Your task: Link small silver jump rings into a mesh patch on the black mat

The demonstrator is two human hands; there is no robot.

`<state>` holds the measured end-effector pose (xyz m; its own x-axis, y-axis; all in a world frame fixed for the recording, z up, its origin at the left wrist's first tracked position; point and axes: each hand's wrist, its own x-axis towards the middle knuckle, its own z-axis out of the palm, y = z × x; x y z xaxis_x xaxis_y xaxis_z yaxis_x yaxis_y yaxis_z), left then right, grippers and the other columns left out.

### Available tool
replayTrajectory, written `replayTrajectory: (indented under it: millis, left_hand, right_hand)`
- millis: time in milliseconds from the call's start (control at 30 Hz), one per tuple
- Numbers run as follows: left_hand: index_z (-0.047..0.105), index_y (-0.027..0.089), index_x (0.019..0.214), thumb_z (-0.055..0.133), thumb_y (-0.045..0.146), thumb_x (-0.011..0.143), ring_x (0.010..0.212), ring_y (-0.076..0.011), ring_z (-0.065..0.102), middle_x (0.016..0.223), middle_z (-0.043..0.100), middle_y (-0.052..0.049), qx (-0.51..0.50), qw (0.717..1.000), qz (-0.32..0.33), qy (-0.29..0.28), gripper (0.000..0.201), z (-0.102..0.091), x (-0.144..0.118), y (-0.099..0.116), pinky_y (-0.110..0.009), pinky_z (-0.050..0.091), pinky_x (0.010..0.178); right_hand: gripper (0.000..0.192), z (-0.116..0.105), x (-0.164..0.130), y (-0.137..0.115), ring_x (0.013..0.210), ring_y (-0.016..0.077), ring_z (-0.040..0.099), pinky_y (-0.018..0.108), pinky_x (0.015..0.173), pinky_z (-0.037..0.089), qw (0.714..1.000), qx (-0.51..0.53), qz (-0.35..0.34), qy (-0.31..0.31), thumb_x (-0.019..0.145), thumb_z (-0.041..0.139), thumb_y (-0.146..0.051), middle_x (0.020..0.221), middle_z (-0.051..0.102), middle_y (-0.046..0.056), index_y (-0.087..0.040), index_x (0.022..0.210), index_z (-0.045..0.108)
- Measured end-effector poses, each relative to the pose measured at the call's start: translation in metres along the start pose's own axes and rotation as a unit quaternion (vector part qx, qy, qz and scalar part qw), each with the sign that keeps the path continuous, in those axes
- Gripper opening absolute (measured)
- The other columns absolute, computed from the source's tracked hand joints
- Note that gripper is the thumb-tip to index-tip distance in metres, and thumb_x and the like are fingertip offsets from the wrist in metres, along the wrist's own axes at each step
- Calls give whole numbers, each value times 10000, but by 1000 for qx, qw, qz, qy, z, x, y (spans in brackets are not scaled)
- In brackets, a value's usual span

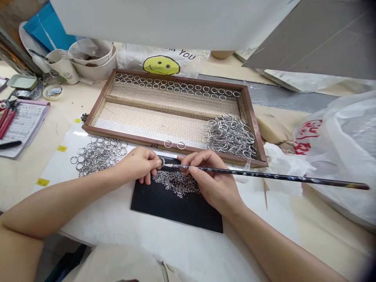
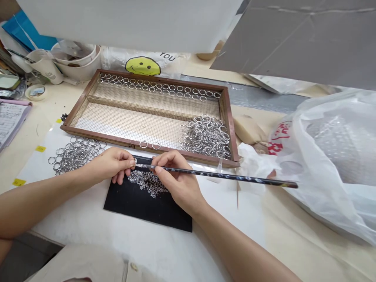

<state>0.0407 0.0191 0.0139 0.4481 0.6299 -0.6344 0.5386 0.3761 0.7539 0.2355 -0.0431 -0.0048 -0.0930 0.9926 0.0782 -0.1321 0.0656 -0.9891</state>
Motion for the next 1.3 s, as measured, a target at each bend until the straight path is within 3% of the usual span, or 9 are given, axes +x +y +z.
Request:
replayTrajectory:
  millis: [400,533,733,1300]
  left_hand:
    - [542,151,742,491,275,874,383,-61,539,612,586,28,-6,1000,-9,-2,188,-1,-1,6,-180,362,351]
    - [529,146,713,489,226,880,360,-57,528,571,569,37,-13,1000,-12,-9,190,-2,-1,10,-171,343,336]
    - [528,143,700,484,212,888,354,-54,529,552,567,40,-14,1000,-11,-9,205,-2,-1,9,-161,341,332]
    - [522,145,692,473,192,891,349,-56,523,546,560,44,-13,1000,-18,-5,210,0,-4,13,-168,332,323]
  right_hand:
    - [88,-5,-1,-2,694,145,532,345,693,448,1000,2,2,12,834,596,-236,785,600,-12,-240,789,521]
    - [108,-5,-1,-6,690,153,548,319,635,439,994,-98,19,47,809,586,-201,750,600,-6,-235,735,516]
    - [145,2,-1,-13,637,149,544,291,568,414,973,-231,11,22,763,558,-143,663,571,-13,-229,677,479]
    - [131,3,-1,-12,641,147,540,290,570,412,972,-232,10,33,767,549,-147,664,568,-14,-226,685,483]
